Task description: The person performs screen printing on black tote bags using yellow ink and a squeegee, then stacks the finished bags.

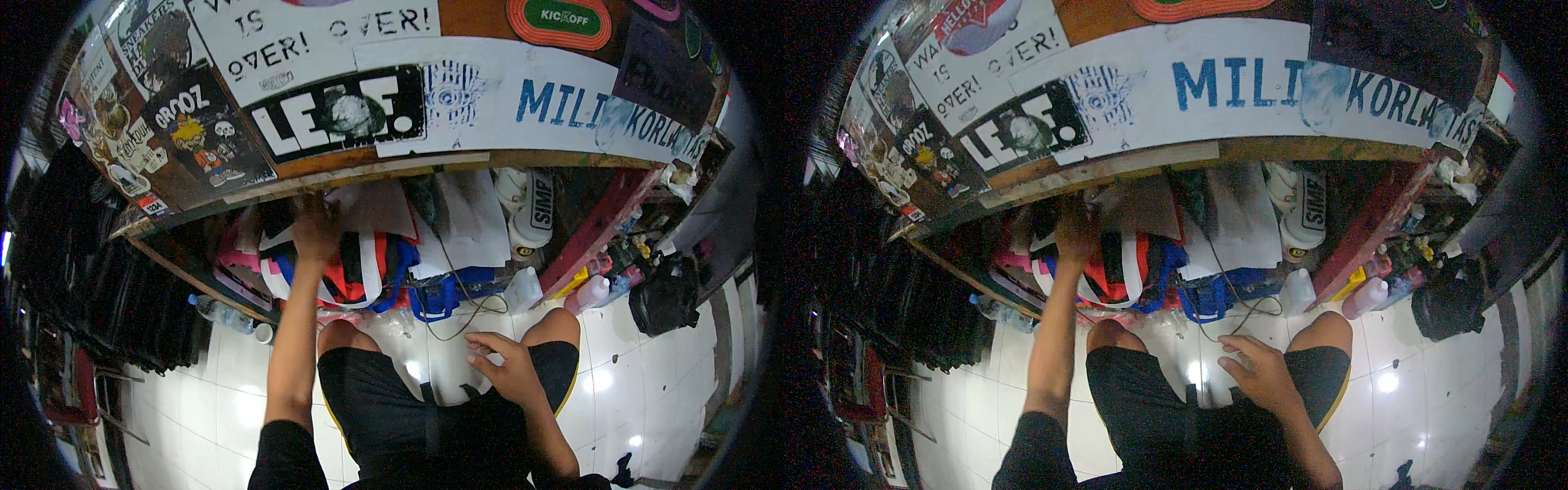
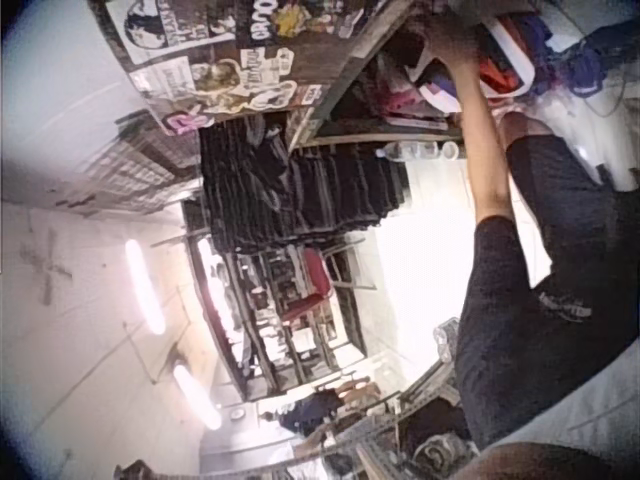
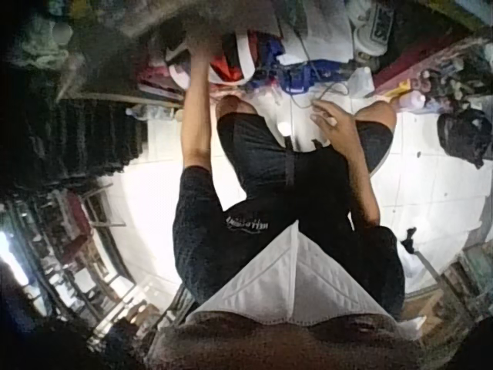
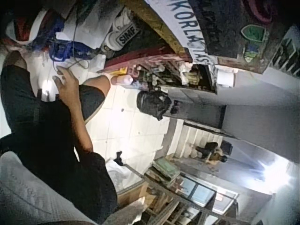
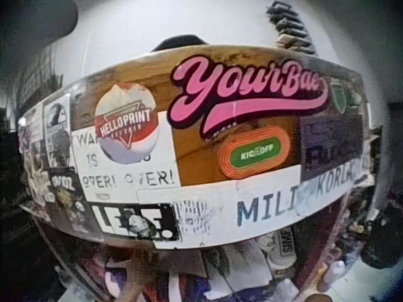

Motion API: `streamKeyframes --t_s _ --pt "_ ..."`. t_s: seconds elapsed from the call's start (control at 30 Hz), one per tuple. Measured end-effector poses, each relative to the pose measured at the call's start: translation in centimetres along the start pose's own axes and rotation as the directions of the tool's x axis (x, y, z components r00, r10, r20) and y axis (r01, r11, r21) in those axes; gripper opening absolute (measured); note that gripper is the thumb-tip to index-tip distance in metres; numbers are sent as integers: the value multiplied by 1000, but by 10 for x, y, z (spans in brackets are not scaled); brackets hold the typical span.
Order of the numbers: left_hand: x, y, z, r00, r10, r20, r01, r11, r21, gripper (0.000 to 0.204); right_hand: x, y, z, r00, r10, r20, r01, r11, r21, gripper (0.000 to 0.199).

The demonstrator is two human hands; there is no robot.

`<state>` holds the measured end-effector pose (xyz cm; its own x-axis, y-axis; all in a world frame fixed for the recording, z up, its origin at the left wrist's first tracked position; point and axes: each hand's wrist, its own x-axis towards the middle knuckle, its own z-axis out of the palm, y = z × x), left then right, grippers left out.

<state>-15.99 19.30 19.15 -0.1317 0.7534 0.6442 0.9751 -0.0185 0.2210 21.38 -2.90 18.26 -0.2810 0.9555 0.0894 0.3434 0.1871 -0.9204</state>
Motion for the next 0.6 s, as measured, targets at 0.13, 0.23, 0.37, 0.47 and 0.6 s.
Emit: streamKeyframes --t_s 0.13,0.23,0.37,0.47,0.6 --pt "-89 89 -42 817 28 576 252 881 -400 50 5 22 3 999 53 0 -52 996 78 37" --pt "-164 116 -30 627 365 688 232 755 -613 46 18 21 7 997 60 46 -64 993 103 37" --pt "-266 121 45 8 397 918 245 889 -387 58 36 22 7 994 27 105 -34 997 68 36" --pt "-379 28 89 60 514 856 73 853 -517 47 54 7 34 969 -12 246 -29 986 164 38" --pt "-336 95 27 140 334 932 497 791 -358 54 43 -41 -3 929 93 357 -127 989 74 38"
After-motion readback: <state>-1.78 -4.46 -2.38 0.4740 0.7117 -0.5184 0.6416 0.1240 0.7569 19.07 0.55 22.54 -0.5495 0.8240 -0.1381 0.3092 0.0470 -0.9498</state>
